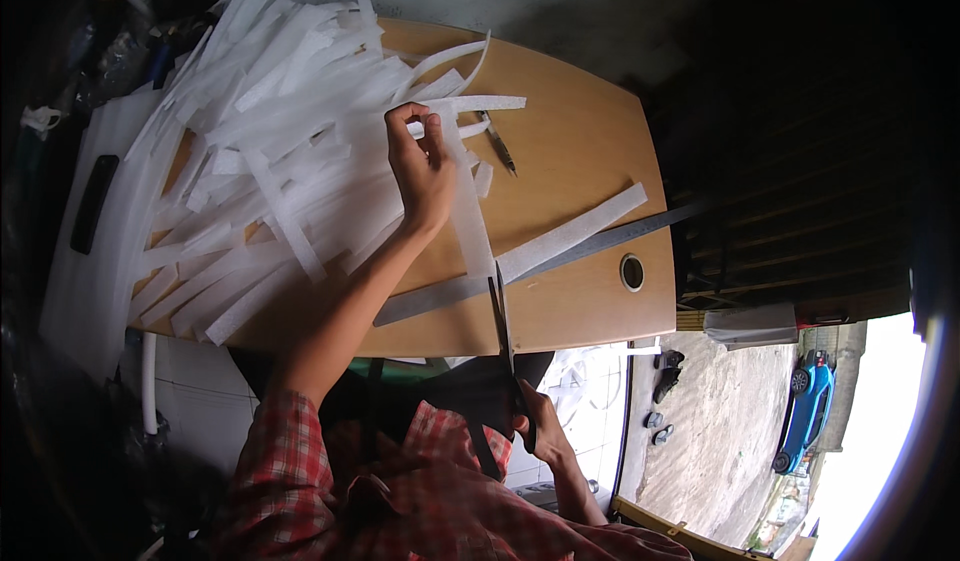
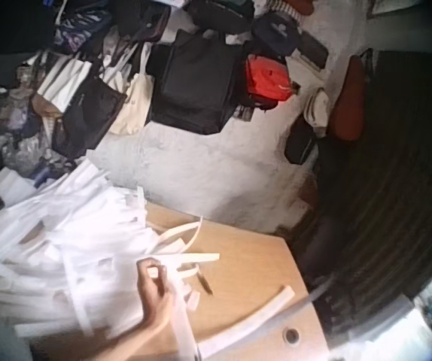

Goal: The person uses shears to cut long white foam strips into shorter pieces on a wooden workbench. The cut pieces are gathered into a growing pile on the left side of the table.

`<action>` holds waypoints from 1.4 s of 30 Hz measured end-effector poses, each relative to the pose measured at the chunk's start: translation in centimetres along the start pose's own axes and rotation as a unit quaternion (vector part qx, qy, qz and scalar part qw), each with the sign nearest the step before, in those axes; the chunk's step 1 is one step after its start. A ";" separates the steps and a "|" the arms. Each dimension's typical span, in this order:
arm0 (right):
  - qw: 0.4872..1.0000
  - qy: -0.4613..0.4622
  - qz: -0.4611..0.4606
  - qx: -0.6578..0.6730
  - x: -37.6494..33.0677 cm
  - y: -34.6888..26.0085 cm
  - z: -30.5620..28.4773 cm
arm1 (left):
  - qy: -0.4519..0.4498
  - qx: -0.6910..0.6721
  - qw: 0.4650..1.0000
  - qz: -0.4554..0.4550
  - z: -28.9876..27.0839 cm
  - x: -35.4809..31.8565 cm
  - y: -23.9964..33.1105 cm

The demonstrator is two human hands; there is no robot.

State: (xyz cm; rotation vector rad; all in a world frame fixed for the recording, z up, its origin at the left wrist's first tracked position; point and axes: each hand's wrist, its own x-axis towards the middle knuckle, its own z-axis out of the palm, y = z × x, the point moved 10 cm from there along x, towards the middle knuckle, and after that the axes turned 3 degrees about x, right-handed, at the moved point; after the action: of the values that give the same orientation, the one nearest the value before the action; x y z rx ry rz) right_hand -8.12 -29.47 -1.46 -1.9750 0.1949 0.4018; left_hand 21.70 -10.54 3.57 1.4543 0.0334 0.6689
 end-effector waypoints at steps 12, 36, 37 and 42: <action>1.000 0.015 0.012 -0.003 2.6 -0.6 1.3 | -0.017 0.026 1.000 -0.005 -0.2 -0.8 -0.1; 0.999 -0.038 0.015 -0.023 2.8 -0.4 1.1 | -0.090 -0.014 0.995 -0.052 0.9 -1.9 -0.1; 0.999 -0.041 0.014 -0.003 2.8 -0.3 1.2 | -0.090 -0.021 0.994 -0.056 0.9 -2.0 -0.1; 0.973 -0.129 0.042 0.186 1.8 1.8 1.8 | -0.079 -0.034 0.993 -0.079 0.6 -1.9 -0.4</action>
State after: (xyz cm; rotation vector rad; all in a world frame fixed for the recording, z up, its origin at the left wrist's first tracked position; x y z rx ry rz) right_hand -7.39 -28.54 -4.34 -1.5339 0.1736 0.6246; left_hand 20.52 -11.90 2.54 1.4179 0.0026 0.4202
